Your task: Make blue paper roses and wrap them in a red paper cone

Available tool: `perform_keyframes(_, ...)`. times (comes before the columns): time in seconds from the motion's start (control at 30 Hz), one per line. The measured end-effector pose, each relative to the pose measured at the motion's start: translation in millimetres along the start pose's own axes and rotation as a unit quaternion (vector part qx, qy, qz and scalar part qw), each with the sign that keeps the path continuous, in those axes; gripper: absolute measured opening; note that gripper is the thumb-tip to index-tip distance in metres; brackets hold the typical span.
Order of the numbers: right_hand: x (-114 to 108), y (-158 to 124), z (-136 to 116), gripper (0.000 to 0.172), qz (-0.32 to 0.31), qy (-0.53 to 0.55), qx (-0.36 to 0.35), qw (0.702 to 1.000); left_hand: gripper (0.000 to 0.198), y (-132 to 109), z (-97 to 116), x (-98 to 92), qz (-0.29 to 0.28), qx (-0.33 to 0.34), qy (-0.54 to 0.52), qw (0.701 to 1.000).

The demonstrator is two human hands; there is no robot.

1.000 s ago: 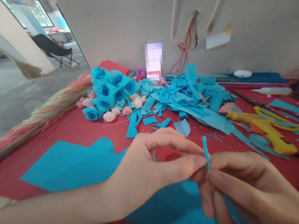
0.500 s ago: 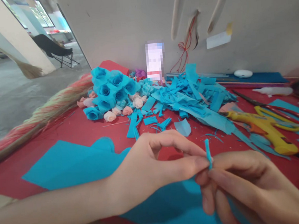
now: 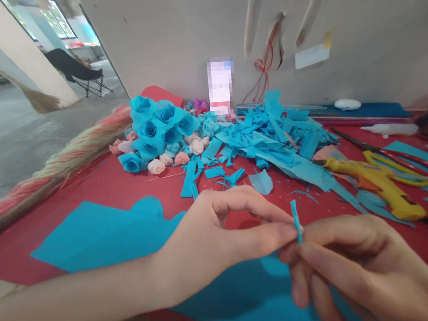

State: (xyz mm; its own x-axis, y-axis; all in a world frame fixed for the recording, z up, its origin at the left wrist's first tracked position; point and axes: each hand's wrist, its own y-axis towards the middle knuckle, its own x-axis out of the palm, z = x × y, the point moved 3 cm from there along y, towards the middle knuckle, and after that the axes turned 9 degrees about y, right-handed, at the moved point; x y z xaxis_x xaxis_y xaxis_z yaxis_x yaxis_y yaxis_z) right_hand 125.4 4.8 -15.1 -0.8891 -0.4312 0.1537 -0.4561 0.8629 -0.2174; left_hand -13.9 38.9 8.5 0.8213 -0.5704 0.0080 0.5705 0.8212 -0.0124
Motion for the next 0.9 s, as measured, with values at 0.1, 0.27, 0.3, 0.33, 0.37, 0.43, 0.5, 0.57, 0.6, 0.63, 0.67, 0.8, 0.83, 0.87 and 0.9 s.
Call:
perform_keyframes(0.1,-2.3,2.0,-0.9,0.031,0.007,-0.008,0.002,1.000,0.008,-0.6,-0.2,0.5,0.002,-0.002,0.002,1.000)
perform_keyframes(0.27,-4.8,6.0,-2.1,0.031,0.015,-0.019,-0.001,1.000,0.007,-0.2,-0.3,1.5,0.004,-0.009,0.000,1.000)
perform_keyframes(0.3,-5.0,6.5,-2.1,0.031,0.017,-0.021,-0.002,1.000,0.007,-0.1,-0.3,1.7,0.003,-0.009,0.001,1.000)
perform_keyframes(0.33,-5.1,6.9,-2.1,0.031,0.019,-0.023,-0.003,1.000,0.007,0.1,-0.2,1.9,0.003,-0.009,0.002,1.000)
perform_keyframes(0.37,-5.2,7.2,-2.0,0.031,0.021,-0.024,-0.004,0.999,0.007,0.2,-0.2,2.1,0.003,-0.009,0.003,1.000)
perform_keyframes(0.43,-5.3,7.6,-2.1,0.031,0.024,-0.027,-0.006,0.999,0.007,0.1,-0.2,2.2,0.006,-0.009,0.003,1.000)
perform_keyframes(0.5,-5.2,7.9,-2.4,0.030,0.028,-0.031,-0.008,0.999,0.007,-0.3,-0.3,2.2,0.008,-0.009,0.008,1.000)
perform_keyframes(0.57,-5.1,7.9,-2.8,0.030,0.031,-0.034,-0.010,0.999,0.007,-0.7,-0.3,1.9,0.008,-0.005,0.015,1.000)
perform_keyframes(0.6,-4.9,7.8,-3.0,0.029,0.033,-0.036,-0.011,0.999,0.007,-0.8,-0.4,1.7,0.009,-0.004,0.016,1.000)
perform_keyframes(0.63,-4.6,7.4,-3.2,0.029,0.035,-0.038,-0.012,0.999,0.007,-0.8,-0.5,1.5,0.009,-0.004,0.016,1.000)
perform_keyframes(0.67,-4.3,6.8,-3.2,0.029,0.036,-0.040,-0.013,0.998,0.007,-0.8,-0.5,1.2,0.009,-0.004,0.016,1.000)
perform_keyframes(0.8,-2.4,2.2,-3.0,0.028,0.033,-0.050,-0.015,0.998,0.008,0.1,-0.1,1.0,0.005,0.001,0.021,1.000)
perform_keyframes(0.83,-1.9,0.8,-2.8,0.028,0.028,-0.052,-0.013,0.998,0.009,0.3,0.0,1.0,0.006,0.001,0.023,1.000)
perform_keyframes(0.87,-1.8,-0.6,-2.7,0.029,0.027,-0.054,-0.010,0.998,0.009,0.4,0.0,1.0,0.007,0.000,0.024,1.000)
perform_keyframes(0.9,-1.8,-1.7,-2.7,0.029,0.026,-0.057,-0.008,0.998,0.009,0.5,0.0,0.9,0.010,-0.001,0.024,1.000)
